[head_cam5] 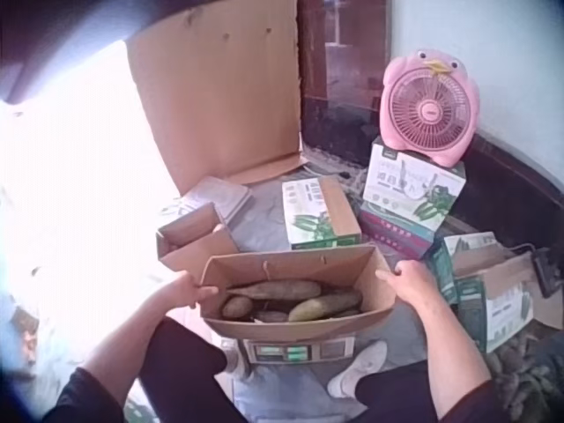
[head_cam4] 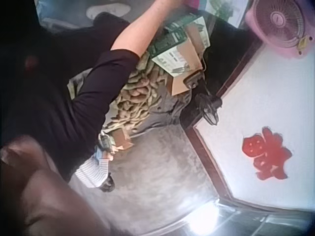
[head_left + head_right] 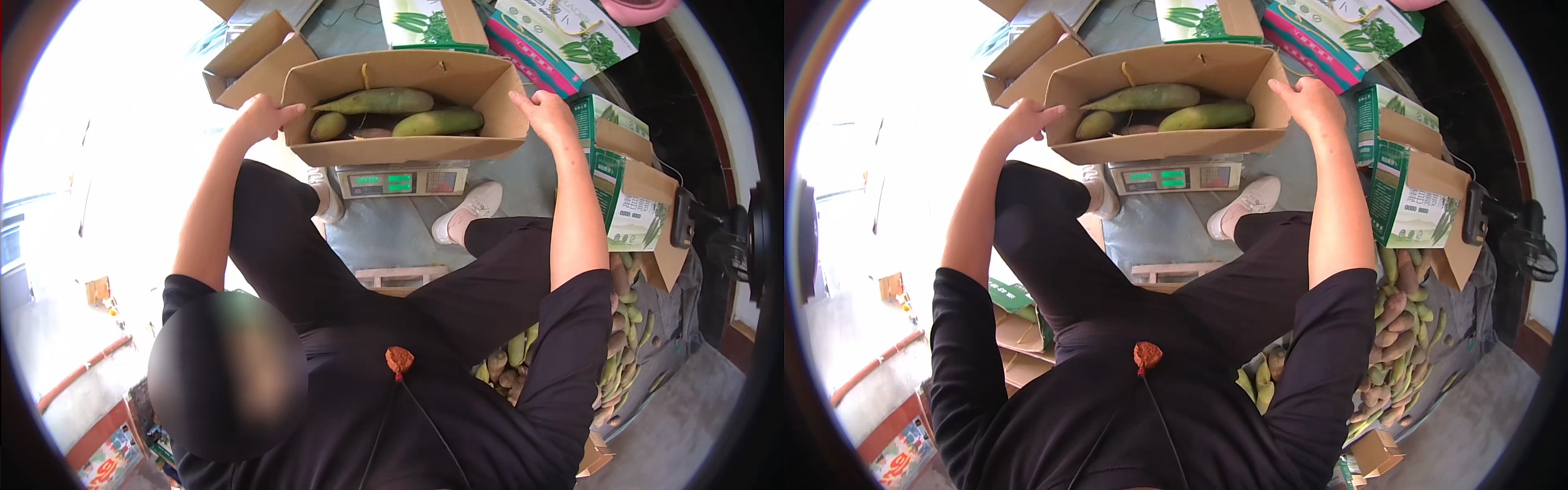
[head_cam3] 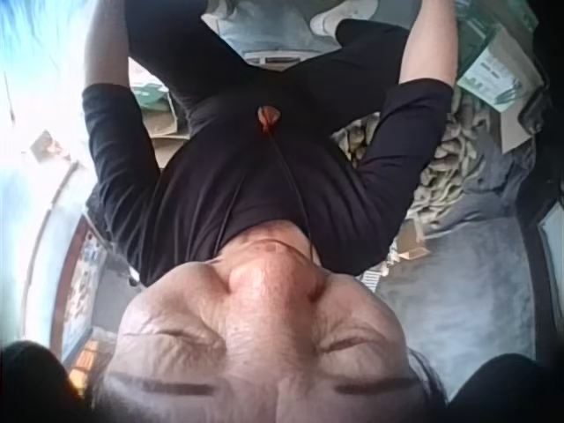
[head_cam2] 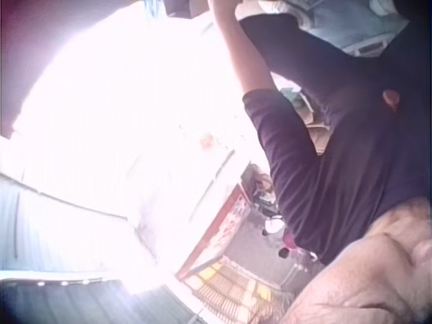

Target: Sort tubers into boxes and weigh them on a scale.

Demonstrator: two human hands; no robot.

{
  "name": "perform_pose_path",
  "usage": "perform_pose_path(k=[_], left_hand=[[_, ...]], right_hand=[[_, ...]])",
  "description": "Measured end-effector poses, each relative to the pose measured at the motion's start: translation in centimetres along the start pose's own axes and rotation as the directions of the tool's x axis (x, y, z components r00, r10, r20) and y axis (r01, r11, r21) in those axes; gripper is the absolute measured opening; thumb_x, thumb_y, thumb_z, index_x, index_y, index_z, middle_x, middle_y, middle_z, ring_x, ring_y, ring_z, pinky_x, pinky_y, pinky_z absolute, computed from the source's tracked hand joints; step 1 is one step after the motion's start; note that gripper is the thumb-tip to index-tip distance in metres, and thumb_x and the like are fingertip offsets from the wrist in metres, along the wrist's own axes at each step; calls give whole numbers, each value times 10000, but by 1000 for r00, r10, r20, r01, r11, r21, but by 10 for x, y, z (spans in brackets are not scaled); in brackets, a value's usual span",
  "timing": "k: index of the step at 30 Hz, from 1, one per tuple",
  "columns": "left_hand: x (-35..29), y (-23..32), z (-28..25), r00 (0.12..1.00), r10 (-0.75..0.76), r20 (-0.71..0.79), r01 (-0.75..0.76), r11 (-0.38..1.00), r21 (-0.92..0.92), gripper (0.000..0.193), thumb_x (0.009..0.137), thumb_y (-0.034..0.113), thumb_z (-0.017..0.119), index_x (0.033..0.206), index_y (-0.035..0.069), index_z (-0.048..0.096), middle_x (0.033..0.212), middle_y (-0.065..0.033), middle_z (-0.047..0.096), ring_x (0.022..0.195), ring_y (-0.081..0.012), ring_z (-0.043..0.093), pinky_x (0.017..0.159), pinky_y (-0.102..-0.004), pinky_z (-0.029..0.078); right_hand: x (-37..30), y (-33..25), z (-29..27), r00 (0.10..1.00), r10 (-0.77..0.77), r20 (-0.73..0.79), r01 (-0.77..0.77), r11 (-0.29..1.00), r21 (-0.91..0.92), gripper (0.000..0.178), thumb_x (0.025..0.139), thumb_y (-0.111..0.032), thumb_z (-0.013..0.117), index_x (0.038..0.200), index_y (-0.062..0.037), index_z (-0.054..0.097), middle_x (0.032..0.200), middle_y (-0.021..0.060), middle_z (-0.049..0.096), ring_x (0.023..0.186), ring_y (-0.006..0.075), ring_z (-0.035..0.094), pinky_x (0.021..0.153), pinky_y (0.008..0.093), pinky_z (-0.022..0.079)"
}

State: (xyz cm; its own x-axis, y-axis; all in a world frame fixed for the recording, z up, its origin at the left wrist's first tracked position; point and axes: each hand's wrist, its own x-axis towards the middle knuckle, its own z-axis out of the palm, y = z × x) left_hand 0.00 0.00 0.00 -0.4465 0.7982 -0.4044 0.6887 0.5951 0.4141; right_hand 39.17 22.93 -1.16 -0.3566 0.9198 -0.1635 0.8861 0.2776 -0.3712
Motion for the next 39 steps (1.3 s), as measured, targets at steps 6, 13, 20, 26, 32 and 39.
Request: perform_pose_path(k=[6,13,20,26,32,39], left_hand=[[-1,5,6,991,-98,86,98,995,1,390,833,336,636,827,-53,650,627,-76,619,496,-148,588,490,-261,490],[1,16,4,979,-183,85,173,978,118,411,838,385,585,833,-15,677,684,-77,674,602,-164,675,636,-306,541],[13,-2,5,974,-176,140,108,912,395,277,788,281,536,816,63,704,794,-70,697,792,-220,676,775,-348,520],[-3,11,-20,962,-249,113,225,956,190,205,749,138,513,760,52,699,747,-79,693,731,-192,682,725,-312,531],[8,-59,-39,982,-115,147,79,970,232,233,771,238,562,759,48,698,719,-67,691,676,-162,681,671,-307,541],[-53,-243,-79,987,14,-162,-22,999,-49,268,752,227,668,778,-38,649,575,-69,570,541,-158,562,530,-313,477]], right_hand=[[5,2,9,995,23,100,-15,997,-75,538,770,-563,574,775,-28,626,806,164,648,788,314,625,700,425,472],[15,0,11,996,-31,82,42,991,-127,426,804,-451,560,825,-32,629,854,191,634,844,368,604,721,462,462],[14,-2,14,977,-213,5,213,977,-23,343,816,-340,573,778,1,588,822,239,590,838,427,557,693,503,421],[15,-2,14,965,-251,-71,250,968,-28,361,790,-289,624,691,37,504,690,257,520,669,434,490,592,473,371],[20,-70,-3,936,-348,-46,350,935,58,373,787,-244,635,636,46,454,606,236,459,539,360,396,526,431,341],[14,-242,5,795,-606,-15,605,791,88,368,796,-271,619,637,34,487,595,220,491,533,349,453,521,422,358]])
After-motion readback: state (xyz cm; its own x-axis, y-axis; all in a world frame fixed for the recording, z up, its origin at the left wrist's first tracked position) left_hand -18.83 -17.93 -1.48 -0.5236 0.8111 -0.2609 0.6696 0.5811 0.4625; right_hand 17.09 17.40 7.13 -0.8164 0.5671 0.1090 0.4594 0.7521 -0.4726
